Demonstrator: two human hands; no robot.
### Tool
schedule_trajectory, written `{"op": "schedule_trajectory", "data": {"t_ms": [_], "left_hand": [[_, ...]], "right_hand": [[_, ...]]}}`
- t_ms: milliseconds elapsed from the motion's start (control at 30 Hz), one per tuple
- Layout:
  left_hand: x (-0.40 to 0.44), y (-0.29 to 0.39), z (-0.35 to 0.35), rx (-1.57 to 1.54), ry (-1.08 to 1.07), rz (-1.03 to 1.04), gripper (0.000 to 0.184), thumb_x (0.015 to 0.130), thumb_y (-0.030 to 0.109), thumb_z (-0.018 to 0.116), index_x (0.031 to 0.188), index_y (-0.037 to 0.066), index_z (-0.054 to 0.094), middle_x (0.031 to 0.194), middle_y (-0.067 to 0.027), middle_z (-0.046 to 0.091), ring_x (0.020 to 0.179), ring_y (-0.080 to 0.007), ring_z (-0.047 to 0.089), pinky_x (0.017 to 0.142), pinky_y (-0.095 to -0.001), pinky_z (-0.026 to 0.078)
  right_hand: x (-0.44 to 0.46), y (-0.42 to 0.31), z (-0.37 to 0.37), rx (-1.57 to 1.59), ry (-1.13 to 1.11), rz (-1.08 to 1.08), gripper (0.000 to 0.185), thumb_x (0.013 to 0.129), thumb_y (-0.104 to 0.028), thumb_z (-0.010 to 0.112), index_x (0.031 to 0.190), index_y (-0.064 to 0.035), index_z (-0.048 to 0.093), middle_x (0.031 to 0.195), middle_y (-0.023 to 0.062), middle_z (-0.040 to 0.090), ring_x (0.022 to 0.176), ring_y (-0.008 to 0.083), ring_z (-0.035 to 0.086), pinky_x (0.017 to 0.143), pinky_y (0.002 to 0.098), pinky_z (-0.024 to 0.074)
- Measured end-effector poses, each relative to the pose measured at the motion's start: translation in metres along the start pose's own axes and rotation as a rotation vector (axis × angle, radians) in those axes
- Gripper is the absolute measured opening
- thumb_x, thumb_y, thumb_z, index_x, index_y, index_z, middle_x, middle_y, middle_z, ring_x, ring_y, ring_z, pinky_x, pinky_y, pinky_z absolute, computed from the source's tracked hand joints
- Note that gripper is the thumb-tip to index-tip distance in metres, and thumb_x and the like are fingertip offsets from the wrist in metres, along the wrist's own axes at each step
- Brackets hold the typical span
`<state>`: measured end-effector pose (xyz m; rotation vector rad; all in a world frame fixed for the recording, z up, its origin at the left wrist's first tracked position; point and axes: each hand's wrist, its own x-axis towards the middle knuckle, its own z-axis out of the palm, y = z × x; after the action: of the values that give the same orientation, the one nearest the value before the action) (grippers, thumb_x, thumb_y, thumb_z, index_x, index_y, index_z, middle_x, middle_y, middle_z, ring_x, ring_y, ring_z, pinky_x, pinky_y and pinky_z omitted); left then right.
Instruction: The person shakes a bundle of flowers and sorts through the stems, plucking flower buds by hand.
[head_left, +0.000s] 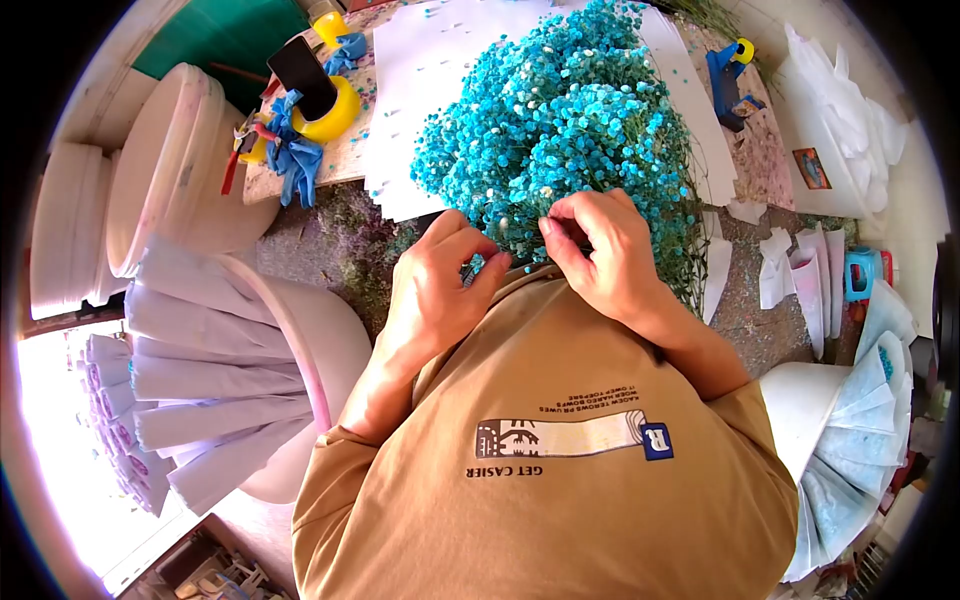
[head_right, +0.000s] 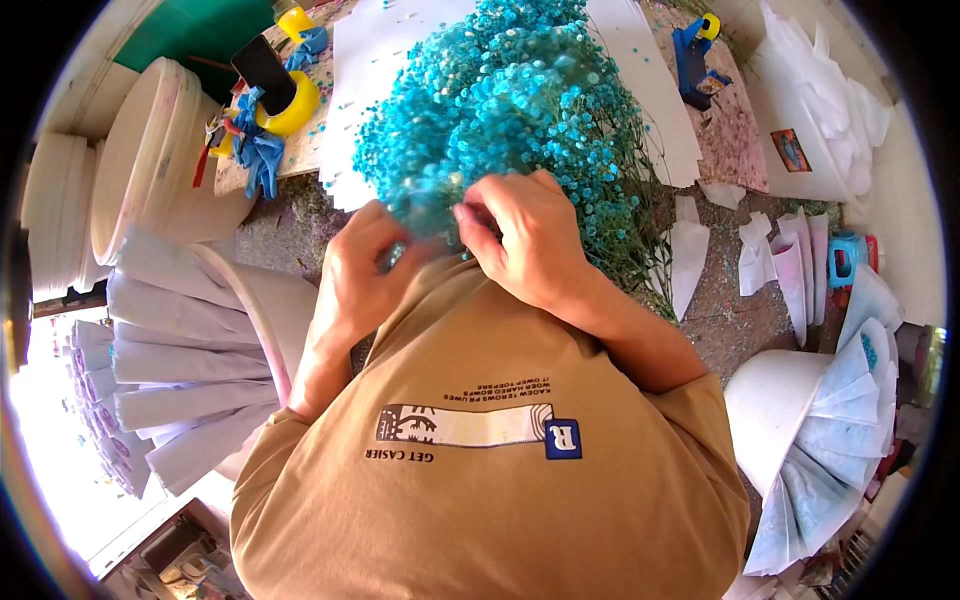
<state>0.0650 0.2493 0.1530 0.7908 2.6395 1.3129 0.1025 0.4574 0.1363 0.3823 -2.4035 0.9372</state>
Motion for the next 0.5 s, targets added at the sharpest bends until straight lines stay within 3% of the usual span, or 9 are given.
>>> {"op": "schedule_trajectory", "data": {"t_ms": [167, 233, 400, 500], "left_hand": [[0.005, 0.017, -0.009, -0.052, 0.104, -0.073, 0.020, 0.080, 0.011, 0.075, 0.095, 0.001, 0.067, 0.078, -0.0115, 0.056, 0.068, -0.0254, 0.060, 0.060, -0.0368, 0.048], [0.009, 0.020, -0.010, -0.059, 0.132, -0.003, 0.023, 0.080, 0.012, 0.074, 0.099, 0.001, 0.066, 0.077, -0.0112, 0.055, 0.067, -0.0234, 0.058, 0.060, -0.0359, 0.048], [0.018, 0.012, 0.002, 0.066, 0.101, 0.085, 0.021, 0.082, 0.015, 0.073, 0.098, 0.004, 0.069, 0.089, -0.0140, 0.060, 0.070, -0.0370, 0.062, 0.064, -0.0439, 0.051], [0.019, 0.003, 0.006, 0.053, 0.109, 0.119, 0.016, 0.084, 0.013, 0.070, 0.097, 0.004, 0.069, 0.086, -0.0122, 0.060, 0.066, -0.0318, 0.062, 0.061, -0.0406, 0.050]], "right_hand": [[0.002, -0.002, 0.001, 0.002, 0.019, 0.012, 0.014, 0.079, -0.005, 0.073, 0.077, -0.0075, 0.059, 0.068, 0.0067, 0.062, 0.059, 0.0272, 0.057, 0.063, 0.0378, 0.0402], [0.002, -0.004, 0.001, 0.004, 0.013, 0.018, 0.015, 0.079, -0.005, 0.073, 0.076, -0.0076, 0.058, 0.069, 0.0071, 0.062, 0.059, 0.0282, 0.057, 0.063, 0.0383, 0.0402], [-0.001, -0.004, 0.004, 0.006, 0.024, 0.017, 0.015, 0.079, -0.004, 0.073, 0.077, -0.0074, 0.059, 0.070, 0.0082, 0.063, 0.061, 0.0292, 0.058, 0.065, 0.0382, 0.0416], [-0.002, -0.003, 0.006, 0.021, 0.042, 0.008, 0.014, 0.079, -0.003, 0.074, 0.078, -0.0071, 0.060, 0.071, 0.0087, 0.064, 0.062, 0.0295, 0.059, 0.067, 0.0379, 0.0428]]}}
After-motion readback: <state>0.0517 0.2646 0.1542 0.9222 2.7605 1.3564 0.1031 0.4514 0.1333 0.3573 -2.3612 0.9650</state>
